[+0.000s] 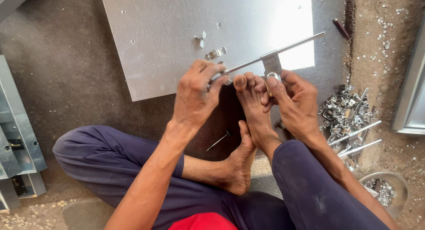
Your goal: The person sits on the floor and assembles a rectangular metal box. They use a hammer and a punch to create indentations on the metal sheet, then attach a metal latch and secure it with a nail. The person also uses a screwdriver to tighten screws on the latch mechanism.
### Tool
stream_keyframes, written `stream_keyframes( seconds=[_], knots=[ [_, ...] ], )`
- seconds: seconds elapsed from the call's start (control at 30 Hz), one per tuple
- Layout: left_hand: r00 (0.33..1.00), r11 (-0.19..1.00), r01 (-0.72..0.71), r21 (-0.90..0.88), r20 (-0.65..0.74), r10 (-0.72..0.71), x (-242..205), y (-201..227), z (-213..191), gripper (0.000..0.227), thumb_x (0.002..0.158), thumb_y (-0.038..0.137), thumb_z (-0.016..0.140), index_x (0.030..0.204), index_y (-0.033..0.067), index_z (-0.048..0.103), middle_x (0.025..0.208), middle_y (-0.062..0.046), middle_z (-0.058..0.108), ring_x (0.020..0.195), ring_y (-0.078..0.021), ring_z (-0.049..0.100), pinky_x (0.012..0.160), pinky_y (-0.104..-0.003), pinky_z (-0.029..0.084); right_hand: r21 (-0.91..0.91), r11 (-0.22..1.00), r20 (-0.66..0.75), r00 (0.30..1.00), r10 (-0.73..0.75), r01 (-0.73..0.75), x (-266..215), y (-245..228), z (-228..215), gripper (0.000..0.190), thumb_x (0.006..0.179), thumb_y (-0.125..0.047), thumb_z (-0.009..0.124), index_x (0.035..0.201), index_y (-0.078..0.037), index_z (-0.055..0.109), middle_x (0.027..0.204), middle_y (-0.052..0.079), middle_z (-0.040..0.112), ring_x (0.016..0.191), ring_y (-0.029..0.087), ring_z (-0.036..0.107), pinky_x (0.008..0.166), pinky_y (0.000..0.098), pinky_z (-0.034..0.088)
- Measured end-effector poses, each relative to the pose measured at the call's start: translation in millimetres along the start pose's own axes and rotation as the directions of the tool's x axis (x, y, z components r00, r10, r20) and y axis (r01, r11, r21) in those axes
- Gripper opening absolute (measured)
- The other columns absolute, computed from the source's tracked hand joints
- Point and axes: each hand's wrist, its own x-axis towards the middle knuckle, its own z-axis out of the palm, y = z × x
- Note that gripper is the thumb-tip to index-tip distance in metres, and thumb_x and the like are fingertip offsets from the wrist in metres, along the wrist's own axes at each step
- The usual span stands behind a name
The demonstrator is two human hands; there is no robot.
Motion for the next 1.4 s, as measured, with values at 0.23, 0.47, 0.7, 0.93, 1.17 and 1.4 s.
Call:
stream_keyframes(
  seconds=[0.23,0.47,0.7,0.93,1.17,1.4],
  knots=[
    [0.998,0.994,-0.039,0.107,0.059,0.033,24.1,-35.2,9.5,0.027,0.093,0.014,0.075,0.120,0.0128,0.074,0.100,-0.007,0.065,0.077,-0.0173,0.065,0.059,-0.027,0.057,0.146,0.961,0.026,0.972,0.233,-0.234,6.2,19.5,-28.6,0.028,0.102,-0.027,0.063,0.102,0.000,0.073,0.062,0.001,0.055,0.044,0.007,0.044,0.035,0.0207,0.035],
    [0.966,0.857,-0.210,0.470,0.237,0.107,47.7,-76.7,21.4,0.028,0.099,0.007,0.064,0.110,0.0264,0.080,0.099,0.001,0.065,0.082,-0.0136,0.062,0.063,-0.022,0.059,-0.300,0.940,0.322,0.911,0.259,-0.161,18.5,38.6,-12.8,0.030,0.097,-0.031,0.065,0.084,-0.007,0.076,0.060,0.000,0.057,0.054,0.009,0.055,0.048,0.0252,0.048],
    [0.932,0.864,-0.323,0.386,0.291,0.218,58.4,-68.8,10.8,0.019,0.093,0.016,0.070,0.100,0.0304,0.081,0.106,0.003,0.063,0.097,-0.0149,0.059,0.074,-0.023,0.060,-0.321,0.941,0.355,0.908,0.222,-0.104,33.7,51.1,-4.7,0.036,0.099,-0.029,0.068,0.075,-0.002,0.070,0.062,0.001,0.052,0.056,0.009,0.049,0.050,0.0254,0.043],
    [0.867,0.861,-0.487,0.146,0.196,0.457,47.5,-46.5,-3.0,0.021,0.090,0.011,0.072,0.097,0.0305,0.073,0.118,-0.003,0.061,0.104,-0.0204,0.058,0.089,-0.028,0.059,-0.293,0.939,0.267,0.928,0.261,-0.180,29.8,10.0,-13.9,0.026,0.099,-0.029,0.058,0.101,-0.010,0.075,0.065,0.001,0.065,0.049,0.009,0.053,0.043,0.0236,0.044],
    [0.990,0.968,-0.119,0.222,-0.047,0.133,60.7,-82.2,-8.8,0.038,0.084,0.000,0.071,0.117,0.0191,0.075,0.121,-0.008,0.061,0.099,-0.0235,0.061,0.082,-0.025,0.060,0.230,0.960,0.270,0.958,0.097,-0.162,33.8,-13.5,-29.5,0.025,0.106,-0.021,0.053,0.120,-0.004,0.065,0.081,0.007,0.072,0.061,0.013,0.065,0.045,0.0262,0.048],
    [0.987,0.991,0.118,-0.059,-0.105,-0.124,56.7,-60.6,12.7,0.012,0.088,0.006,0.083,0.099,0.0098,0.079,0.089,-0.005,0.070,0.069,-0.0159,0.063,0.058,-0.028,0.054,0.320,0.945,0.156,0.981,-0.120,0.064,58.0,-14.2,-3.1,0.021,0.113,-0.012,0.059,0.131,-0.001,0.062,0.121,0.012,0.067,0.115,0.017,0.067,0.100,0.0351,0.058]
  ],
)
